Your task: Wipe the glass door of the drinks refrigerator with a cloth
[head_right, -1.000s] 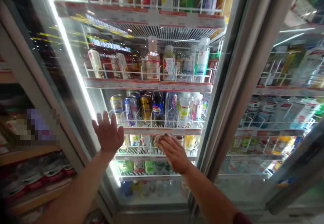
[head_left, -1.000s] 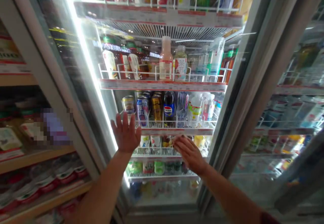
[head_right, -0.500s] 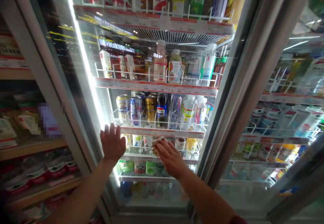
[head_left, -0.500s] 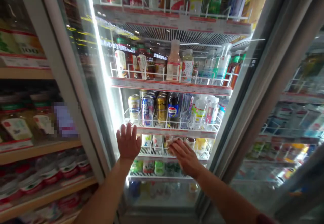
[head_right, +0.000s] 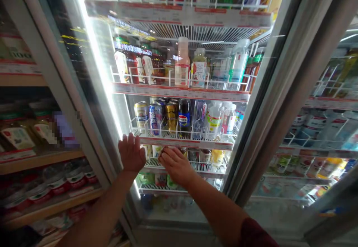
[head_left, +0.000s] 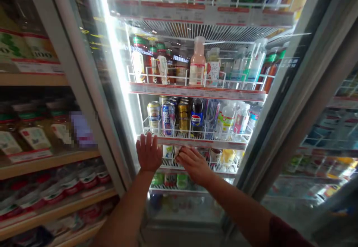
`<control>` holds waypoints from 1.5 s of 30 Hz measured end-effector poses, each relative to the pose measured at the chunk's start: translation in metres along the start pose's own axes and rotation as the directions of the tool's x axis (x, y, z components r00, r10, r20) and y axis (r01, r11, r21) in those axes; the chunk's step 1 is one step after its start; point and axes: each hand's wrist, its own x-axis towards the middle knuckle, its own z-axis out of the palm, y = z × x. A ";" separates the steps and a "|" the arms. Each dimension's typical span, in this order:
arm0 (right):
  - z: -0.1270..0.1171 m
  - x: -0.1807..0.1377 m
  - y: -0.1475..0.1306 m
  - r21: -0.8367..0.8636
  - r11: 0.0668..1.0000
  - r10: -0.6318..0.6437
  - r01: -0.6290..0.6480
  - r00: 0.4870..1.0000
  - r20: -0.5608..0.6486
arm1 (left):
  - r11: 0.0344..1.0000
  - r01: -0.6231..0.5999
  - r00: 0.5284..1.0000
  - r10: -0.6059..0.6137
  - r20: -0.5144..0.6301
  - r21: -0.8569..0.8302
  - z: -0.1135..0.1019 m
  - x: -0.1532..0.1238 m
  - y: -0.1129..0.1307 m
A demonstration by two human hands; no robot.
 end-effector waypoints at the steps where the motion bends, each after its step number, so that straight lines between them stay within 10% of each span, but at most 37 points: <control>1: -0.001 0.008 0.003 0.000 1.000 0.020 -0.020 1.000 -0.001 | 1.000 -0.001 1.000 0.001 0.002 0.000 -0.001 0.001 0.000; 7: 0.003 0.045 0.010 -0.074 0.977 0.197 -0.200 0.979 -0.045 | 1.000 -0.005 1.000 0.005 0.009 -0.016 -0.003 0.003 0.000; 13: 0.027 0.021 -0.015 -0.026 0.998 -0.058 0.061 0.994 0.092 | 1.000 -0.007 1.000 0.007 0.004 -0.031 -0.002 0.004 -0.001; 21: -0.006 0.021 0.014 -0.097 0.972 0.218 -0.215 0.976 0.018 | 1.000 -0.001 1.000 0.002 0.014 -0.009 -0.001 0.002 -0.004; 27: -0.017 -0.026 0.017 -0.067 0.996 0.060 -0.062 0.998 -0.027 | 0.999 0.031 0.999 -0.031 0.021 0.014 0.005 -0.006 -0.010; 33: -0.042 -0.028 0.043 -0.080 0.946 0.301 -0.313 0.945 -0.131 | 0.998 0.068 0.997 -0.069 0.037 0.014 0.007 -0.010 -0.011; 39: -0.054 -0.059 0.047 -0.044 0.988 0.143 -0.147 0.987 -0.077 | 0.991 0.131 0.990 -0.129 0.048 -0.038 0.010 -0.013 -0.013; 45: -0.076 -0.058 0.073 -0.114 0.946 0.276 -0.305 0.937 -0.212 | 0.996 0.084 0.996 -0.083 0.034 -0.023 0.008 -0.009 -0.011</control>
